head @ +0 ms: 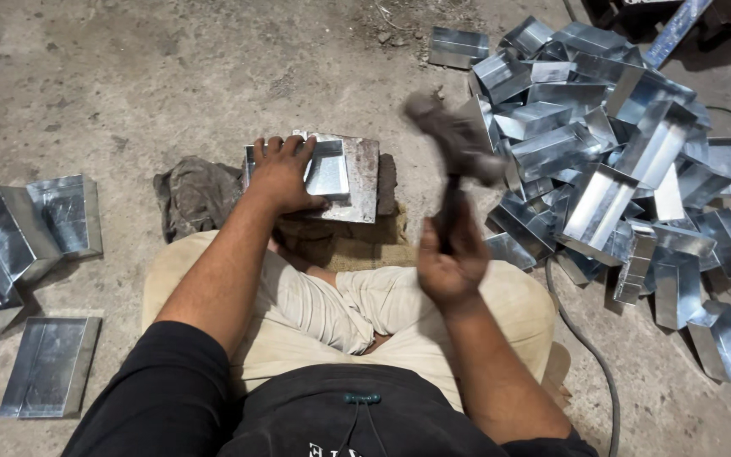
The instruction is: The person sits on the floor and repeatedly hammers small rectangular metal pieces on a block to shape or flatten them. They pick up each piece, strike it with a hammer, and place it aside, continuing the process with multiple pieces.
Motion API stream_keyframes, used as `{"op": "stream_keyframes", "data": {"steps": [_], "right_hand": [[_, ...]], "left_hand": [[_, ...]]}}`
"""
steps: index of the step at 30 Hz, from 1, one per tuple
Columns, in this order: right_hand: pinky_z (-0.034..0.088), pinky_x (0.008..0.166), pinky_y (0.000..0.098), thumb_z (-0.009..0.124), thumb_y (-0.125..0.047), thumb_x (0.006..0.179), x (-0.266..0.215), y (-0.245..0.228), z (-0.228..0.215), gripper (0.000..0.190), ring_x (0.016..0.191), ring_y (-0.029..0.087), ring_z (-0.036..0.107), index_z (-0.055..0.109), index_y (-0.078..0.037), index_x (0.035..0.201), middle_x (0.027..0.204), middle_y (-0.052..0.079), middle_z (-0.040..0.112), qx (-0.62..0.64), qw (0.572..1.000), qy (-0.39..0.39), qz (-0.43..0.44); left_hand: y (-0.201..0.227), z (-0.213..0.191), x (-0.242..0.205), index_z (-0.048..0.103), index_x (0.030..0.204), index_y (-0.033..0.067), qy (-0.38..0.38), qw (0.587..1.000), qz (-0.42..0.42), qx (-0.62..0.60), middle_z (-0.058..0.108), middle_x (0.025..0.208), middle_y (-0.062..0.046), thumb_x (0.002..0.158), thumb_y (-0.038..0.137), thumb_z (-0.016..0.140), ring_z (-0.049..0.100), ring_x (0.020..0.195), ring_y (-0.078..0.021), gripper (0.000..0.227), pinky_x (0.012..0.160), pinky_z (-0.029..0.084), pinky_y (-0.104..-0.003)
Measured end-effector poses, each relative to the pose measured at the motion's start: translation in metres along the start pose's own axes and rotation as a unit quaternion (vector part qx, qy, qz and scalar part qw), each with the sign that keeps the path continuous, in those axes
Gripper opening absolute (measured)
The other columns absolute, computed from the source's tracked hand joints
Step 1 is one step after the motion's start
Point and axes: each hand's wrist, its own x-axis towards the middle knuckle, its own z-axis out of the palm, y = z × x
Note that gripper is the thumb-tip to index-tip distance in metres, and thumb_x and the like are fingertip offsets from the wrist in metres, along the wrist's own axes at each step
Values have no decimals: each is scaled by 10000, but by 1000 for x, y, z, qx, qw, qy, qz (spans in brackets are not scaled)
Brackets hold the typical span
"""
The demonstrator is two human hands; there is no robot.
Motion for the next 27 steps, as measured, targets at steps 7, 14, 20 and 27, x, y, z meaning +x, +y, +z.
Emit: {"op": "stream_keyframes", "data": {"steps": [7,14,20,27], "right_hand": [[562,695,348,719,-35,865,5,-2,16,665,710,252,705,554,-168,1495,915,169,708,-136,936,-246,212],[603,798,315,685,-30,947,-4,-17,7,551,944,237,759,572,-129,1477,1092,169,733,-48,989,-105,87],[560,722,319,732,-62,850,-12,16,22,601,770,209,701,632,-151,1437,993,198,744,-125,944,-240,190],[566,737,354,667,-96,854,-7,19,13,615,721,245,696,574,-199,1454,939,177,751,-128,878,-255,384]], "left_hand": [[-1,-1,-1,389,1565,164,7,1000,-2,-7,438,1537,-137,548,554,912,350,1412,-413,1207,1200,141,-615],[0,1,0,389,1563,162,20,1000,-5,-6,442,1524,-137,537,554,918,341,1401,-412,1219,1171,142,-637],[2,-2,-2,405,1552,151,26,1000,-3,9,447,1528,-137,524,572,915,355,1405,-392,1222,1188,153,-623],[8,-17,-14,396,1536,144,-36,999,-25,3,458,1491,-172,508,686,912,352,1397,-423,1271,1168,127,-645]]}}
